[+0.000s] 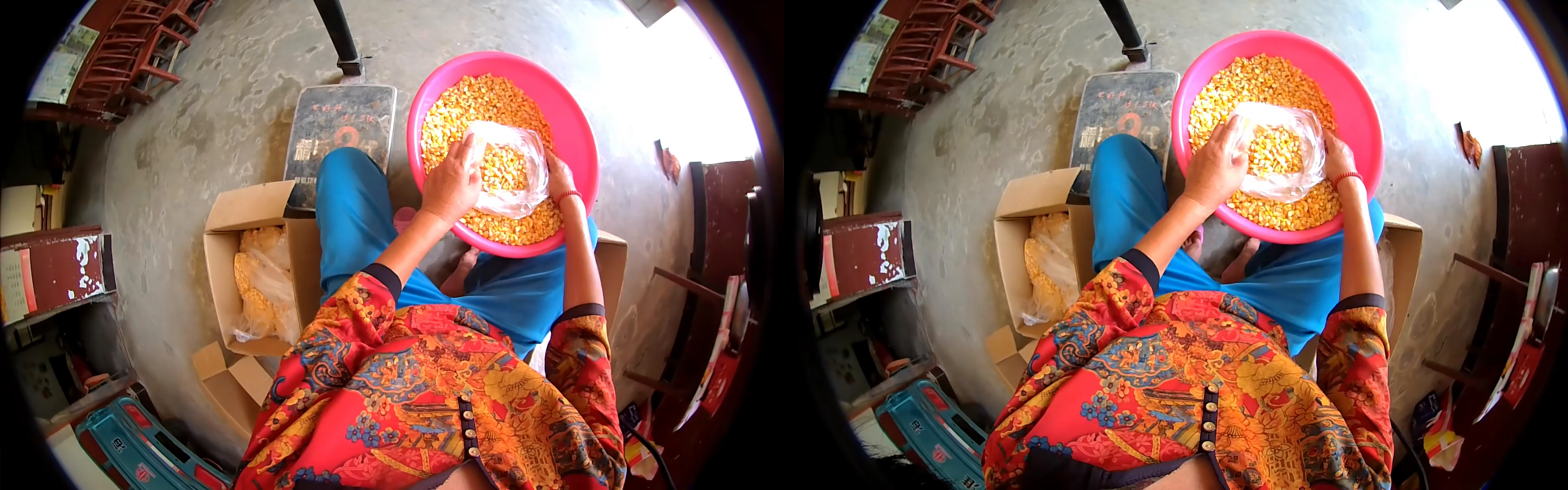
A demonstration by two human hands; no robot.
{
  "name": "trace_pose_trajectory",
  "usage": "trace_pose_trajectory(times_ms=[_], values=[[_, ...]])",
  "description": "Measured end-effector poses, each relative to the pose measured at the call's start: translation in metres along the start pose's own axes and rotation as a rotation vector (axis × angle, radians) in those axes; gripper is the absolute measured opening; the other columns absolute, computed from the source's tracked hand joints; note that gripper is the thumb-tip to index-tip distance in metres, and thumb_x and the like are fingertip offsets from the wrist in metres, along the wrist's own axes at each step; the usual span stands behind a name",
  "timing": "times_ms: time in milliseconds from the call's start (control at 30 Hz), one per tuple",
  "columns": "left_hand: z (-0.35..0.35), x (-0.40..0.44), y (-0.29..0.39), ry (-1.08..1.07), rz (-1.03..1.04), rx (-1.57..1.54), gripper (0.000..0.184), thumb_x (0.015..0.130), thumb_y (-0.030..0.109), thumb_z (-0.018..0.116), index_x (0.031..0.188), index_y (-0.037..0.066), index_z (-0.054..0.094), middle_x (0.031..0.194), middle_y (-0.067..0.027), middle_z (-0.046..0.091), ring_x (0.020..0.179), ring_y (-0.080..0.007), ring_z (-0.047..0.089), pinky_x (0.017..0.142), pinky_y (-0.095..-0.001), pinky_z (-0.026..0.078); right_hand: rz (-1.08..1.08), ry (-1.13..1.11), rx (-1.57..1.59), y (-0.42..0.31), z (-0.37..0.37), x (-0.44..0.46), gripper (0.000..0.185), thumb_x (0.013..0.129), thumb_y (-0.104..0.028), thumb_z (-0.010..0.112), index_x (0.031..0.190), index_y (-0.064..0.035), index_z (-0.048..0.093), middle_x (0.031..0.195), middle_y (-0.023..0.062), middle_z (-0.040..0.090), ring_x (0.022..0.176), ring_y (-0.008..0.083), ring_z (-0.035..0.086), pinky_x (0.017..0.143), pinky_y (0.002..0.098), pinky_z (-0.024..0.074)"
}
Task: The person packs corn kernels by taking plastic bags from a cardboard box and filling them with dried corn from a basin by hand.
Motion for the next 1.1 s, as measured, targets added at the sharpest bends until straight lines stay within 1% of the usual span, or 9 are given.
trace_pose_trajectory(times_ms=[300, 367, 400, 433, 500, 633, 767, 933, 1100], values=[[-0.003, 0.0, 0.003, 0.006, 0.004, -0.03, 0.056, 0.073, 0.011, 0.054, 0.126, 0.002, 0.037, 0.106, -0.0183, 0.049, 0.074, -0.0364, 0.058, 0.065, -0.0451, 0.049, 0.018, 0.052, 0.119, 0.01, 0.006, -0.002, 0.029, 0.075, -0.021, 0.062, 0.099, -0.0043, 0.06, 0.087, 0.02, 0.063, 0.081, 0.0314, 0.062, 0.071, 0.0377, 0.0473], [-0.004, -0.001, 0.004, -0.003, 0.003, -0.032, 0.057, 0.073, 0.01, 0.054, 0.126, 0.002, 0.037, 0.106, -0.0181, 0.049, 0.074, -0.0364, 0.058, 0.065, -0.0453, 0.049, 0.084, 0.156, 0.222, 0.034, 0.014, 0.007, 0.021, 0.078, -0.016, 0.059, 0.094, -0.0027, 0.062, 0.082, 0.0185, 0.063, 0.071, 0.0226, 0.061, 0.066, 0.0334, 0.047], [-0.004, -0.001, 0.004, -0.004, 0.003, -0.033, 0.057, 0.073, 0.01, 0.054, 0.126, 0.002, 0.037, 0.106, -0.0181, 0.049, 0.074, -0.0364, 0.058, 0.065, -0.0453, 0.049, 0.251, 0.183, 0.284, 0.033, 0.01, 0.011, 0.016, 0.081, -0.013, 0.056, 0.089, 0.0, 0.063, 0.078, 0.0148, 0.063, 0.067, 0.0178, 0.058, 0.064, 0.0301, 0.0464], [-0.004, 0.0, 0.004, -0.008, 0.0, -0.029, 0.057, 0.073, 0.01, 0.054, 0.127, 0.003, 0.037, 0.106, -0.0181, 0.049, 0.074, -0.0363, 0.059, 0.064, -0.0453, 0.049, 0.396, 0.206, 0.522, 0.032, 0.006, 0.013, 0.018, 0.085, -0.016, 0.055, 0.095, -0.0019, 0.061, 0.072, 0.0034, 0.058, 0.05, 0.0077, 0.049, 0.041, 0.0219, 0.0369], [-0.004, 0.0, 0.004, -0.012, -0.003, -0.026, 0.057, 0.073, 0.01, 0.054, 0.127, 0.003, 0.037, 0.106, -0.0181, 0.049, 0.073, -0.0363, 0.059, 0.064, -0.0453, 0.049, 0.66, 0.264, 1.071, 0.013, -0.016, 0.008, 0.017, 0.087, -0.018, 0.053, 0.094, -0.0046, 0.06, 0.066, 0.0007, 0.052, 0.042, 0.0063, 0.041, 0.034, 0.0198, 0.0282], [-0.002, 0.0, 0.002, -0.01, -0.003, -0.029, 0.057, 0.073, 0.01, 0.054, 0.127, 0.003, 0.037, 0.107, -0.0182, 0.049, 0.073, -0.0362, 0.059, 0.063, -0.045, 0.049, 0.494, 0.152, 1.651, 0.005, -0.038, 0.015, 0.012, 0.089, -0.019, 0.05, 0.087, -0.0074, 0.053, 0.067, -0.0001, 0.047, 0.044, 0.0066, 0.035, 0.035, 0.0197, 0.0262], [-0.002, 0.0, 0.003, -0.006, -0.007, -0.027, 0.058, 0.073, 0.011, 0.055, 0.127, 0.003, 0.036, 0.108, -0.0186, 0.049, 0.073, -0.0365, 0.059, 0.064, -0.045, 0.049, 0.234, -0.045, 1.843, -0.028, -0.045, 0.018, 0.013, 0.091, -0.02, 0.048, 0.087, -0.0086, 0.053, 0.067, -0.0002, 0.046, 0.046, 0.006, 0.035, 0.037, 0.0185, 0.0282], [-0.003, 0.0, 0.004, -0.005, -0.001, -0.041, 0.057, 0.074, 0.011, 0.054, 0.127, 0.002, 0.037, 0.107, -0.0189, 0.05, 0.074, -0.0365, 0.059, 0.065, -0.0448, 0.048, 0.226, -0.079, 1.646, -0.088, -0.032, 0.013, 0.015, 0.089, -0.021, 0.05, 0.082, -0.0073, 0.053, 0.072, 0.0042, 0.052, 0.052, 0.0085, 0.044, 0.045, 0.0206, 0.0376], [-0.006, 0.0, 0.005, 0.0, 0.011, -0.042, 0.056, 0.074, 0.011, 0.054, 0.126, 0.001, 0.037, 0.106, -0.0189, 0.05, 0.076, -0.0363, 0.059, 0.065, -0.0445, 0.048, 0.021, -0.191, 1.359, -0.11, -0.02, 0.004, 0.02, 0.09, -0.018, 0.047, 0.08, -0.0017, 0.055, 0.08, 0.0089, 0.06, 0.079, 0.017, 0.057, 0.077, 0.0286, 0.046]])
Point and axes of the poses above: each hand's wrist, its own x-axis towards the middle knuckle, its own z-axis out of the palm, y = z × x, the point moved 1 cm from there along x, towards the middle knuckle
